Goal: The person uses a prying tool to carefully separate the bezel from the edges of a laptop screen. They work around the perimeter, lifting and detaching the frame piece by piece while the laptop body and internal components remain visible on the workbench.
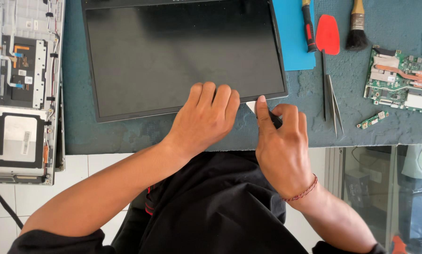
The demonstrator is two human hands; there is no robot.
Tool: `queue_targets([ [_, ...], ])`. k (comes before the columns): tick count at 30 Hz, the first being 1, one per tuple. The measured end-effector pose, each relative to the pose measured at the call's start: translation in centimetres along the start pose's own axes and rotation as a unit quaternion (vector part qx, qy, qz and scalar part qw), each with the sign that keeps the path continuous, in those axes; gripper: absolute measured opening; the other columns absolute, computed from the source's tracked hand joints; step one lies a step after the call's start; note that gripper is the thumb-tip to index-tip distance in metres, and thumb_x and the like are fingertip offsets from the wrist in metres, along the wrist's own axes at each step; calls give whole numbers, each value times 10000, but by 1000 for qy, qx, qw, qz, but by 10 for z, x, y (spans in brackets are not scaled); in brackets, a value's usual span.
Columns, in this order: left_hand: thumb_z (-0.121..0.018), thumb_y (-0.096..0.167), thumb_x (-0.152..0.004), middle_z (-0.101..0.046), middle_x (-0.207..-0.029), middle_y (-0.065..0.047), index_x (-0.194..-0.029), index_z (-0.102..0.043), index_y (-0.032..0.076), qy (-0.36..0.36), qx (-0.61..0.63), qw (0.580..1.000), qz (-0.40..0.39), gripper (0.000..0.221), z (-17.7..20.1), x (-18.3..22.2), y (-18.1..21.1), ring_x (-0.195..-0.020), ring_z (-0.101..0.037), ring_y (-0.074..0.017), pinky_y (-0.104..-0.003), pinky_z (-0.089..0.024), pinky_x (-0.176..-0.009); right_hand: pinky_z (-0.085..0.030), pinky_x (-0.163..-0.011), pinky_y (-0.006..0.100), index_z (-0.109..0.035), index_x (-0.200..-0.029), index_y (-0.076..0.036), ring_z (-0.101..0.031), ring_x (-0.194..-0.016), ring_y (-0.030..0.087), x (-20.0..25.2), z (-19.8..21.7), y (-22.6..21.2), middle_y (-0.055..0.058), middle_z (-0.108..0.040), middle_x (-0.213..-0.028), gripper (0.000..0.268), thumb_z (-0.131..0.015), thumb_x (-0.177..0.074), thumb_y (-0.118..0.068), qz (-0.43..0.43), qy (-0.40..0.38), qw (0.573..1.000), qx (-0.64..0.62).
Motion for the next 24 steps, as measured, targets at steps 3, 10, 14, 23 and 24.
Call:
queue_targets([
  [3,-484,-6,-878,-332,-705,5,-778,-532,127,-4,7,1000,1,173,-5,1,2,-617,-334,-155,-273,-329,-577,-494,-675,379,-630,-1258,-15,-517,-767,263,2,3,14,104,-501,-939,392,-697,-873,-33,-35,36,997,-56],
  [10,-489,-23,-845,-333,-651,-17,-722,-543,60,22,83,996,6,158,-22,6,9,-579,-410,-198,-318,-398,-584,-509,-584,296,-721,-1133,-24,-580,-672,184,2,-6,34,69,-589,-903,284,-717,-862,-107,-33,95,991,-86],
  [14,-496,-21,-819,-382,-666,-42,-752,-571,41,-36,109,993,1,118,-34,8,10,-604,-463,-216,-337,-426,-599,-525,-616,327,-726,-1103,-20,-607,-707,219,-6,-6,35,72,-573,-887,281,-724,-828,-83,-25,91,990,-101],
  [23,-641,-46,-758,-557,-762,-139,-730,-634,7,-68,188,980,-4,60,-31,-28,17,-862,-638,-366,-461,-520,-773,-541,-693,345,-734,-973,-39,-643,-799,255,-9,-9,56,52,-622,-892,245,-825,-777,-153,-71,69,985,-139],
  [24,-648,-86,-716,-544,-671,-118,-634,-619,20,-86,195,977,-16,137,-39,-28,22,-811,-663,-373,-459,-542,-744,-542,-676,352,-745,-978,-46,-636,-783,257,-12,-7,57,57,-612,-896,230,-811,-779,-141,-64,62,987,-137],
])
Point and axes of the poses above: each hand's wrist, its own x-axis away from the middle knuckle, its own z-axis out of the back of the hand, y = z × x, the point moved 10 cm from there along -x, towards the middle knuckle
